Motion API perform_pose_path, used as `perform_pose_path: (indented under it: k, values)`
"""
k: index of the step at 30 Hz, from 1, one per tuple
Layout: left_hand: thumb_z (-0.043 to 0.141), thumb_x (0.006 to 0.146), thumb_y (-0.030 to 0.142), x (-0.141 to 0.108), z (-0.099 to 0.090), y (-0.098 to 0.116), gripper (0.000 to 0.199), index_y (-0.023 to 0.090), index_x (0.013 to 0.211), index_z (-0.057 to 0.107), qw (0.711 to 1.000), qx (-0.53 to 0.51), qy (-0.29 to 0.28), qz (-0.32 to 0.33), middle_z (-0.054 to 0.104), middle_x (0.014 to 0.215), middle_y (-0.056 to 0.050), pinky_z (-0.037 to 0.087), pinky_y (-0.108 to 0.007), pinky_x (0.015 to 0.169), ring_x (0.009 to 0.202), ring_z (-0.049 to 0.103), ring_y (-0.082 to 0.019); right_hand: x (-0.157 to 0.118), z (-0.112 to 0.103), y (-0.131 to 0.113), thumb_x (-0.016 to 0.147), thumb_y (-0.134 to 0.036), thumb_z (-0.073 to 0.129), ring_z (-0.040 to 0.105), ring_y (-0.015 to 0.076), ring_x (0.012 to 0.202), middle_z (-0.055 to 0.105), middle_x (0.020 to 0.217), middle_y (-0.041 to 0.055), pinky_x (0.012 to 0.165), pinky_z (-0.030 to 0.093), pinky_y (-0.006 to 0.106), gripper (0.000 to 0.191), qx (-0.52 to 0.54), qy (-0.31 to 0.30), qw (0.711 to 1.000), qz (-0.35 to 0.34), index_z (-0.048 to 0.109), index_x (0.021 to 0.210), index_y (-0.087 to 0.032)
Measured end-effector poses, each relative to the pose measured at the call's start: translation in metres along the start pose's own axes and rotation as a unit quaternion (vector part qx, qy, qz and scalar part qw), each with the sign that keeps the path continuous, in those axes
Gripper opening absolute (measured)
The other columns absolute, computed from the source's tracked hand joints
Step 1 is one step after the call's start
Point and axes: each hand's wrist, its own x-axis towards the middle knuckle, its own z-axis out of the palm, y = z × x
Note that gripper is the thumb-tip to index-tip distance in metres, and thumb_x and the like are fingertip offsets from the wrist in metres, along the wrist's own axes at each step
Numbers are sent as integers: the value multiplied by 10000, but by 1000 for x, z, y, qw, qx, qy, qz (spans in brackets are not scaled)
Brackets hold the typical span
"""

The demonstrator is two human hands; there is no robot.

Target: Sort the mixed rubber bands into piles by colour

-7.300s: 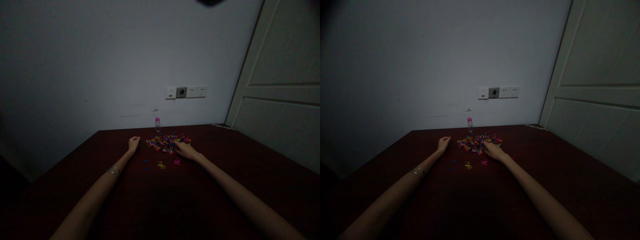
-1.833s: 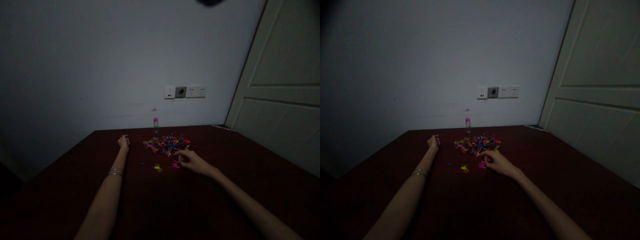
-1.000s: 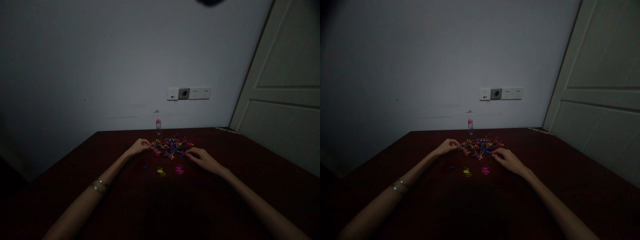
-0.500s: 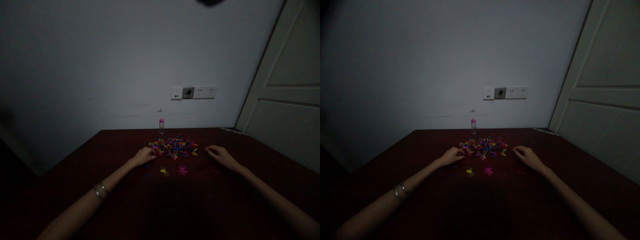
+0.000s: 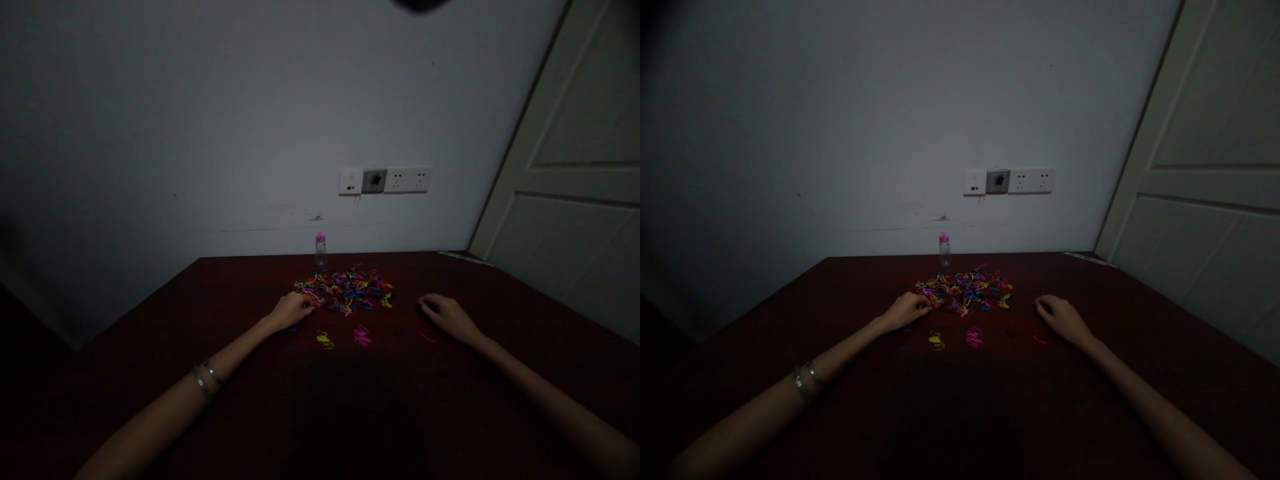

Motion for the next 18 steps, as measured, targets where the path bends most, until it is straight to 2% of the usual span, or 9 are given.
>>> perform_pose_path:
  k: [7, 18]
  values:
    - [509, 795, 345, 2, 1, -6, 230, 209, 867, 680, 1000, 10, -2, 12, 663, 773, -29, 364, -207, 584, 669, 576, -141, 0, 2, 2, 815, -364, 418, 618, 240, 868, 667, 982, 95, 814, 461, 368, 306, -15, -1, 1000, 2, 645, 914, -183]
    - [501, 791, 333, 1, -9, -10, 245, 193, 882, 682, 999, 7, 8, 41, 651, 744, -19, 351, -187, 558, 625, 549, -111, 1, 4, 7, 820, -363, 406, 624, 234, 858, 665, 989, 91, 775, 468, 354, 313, -35, -9, 999, -5, 630, 941, -183]
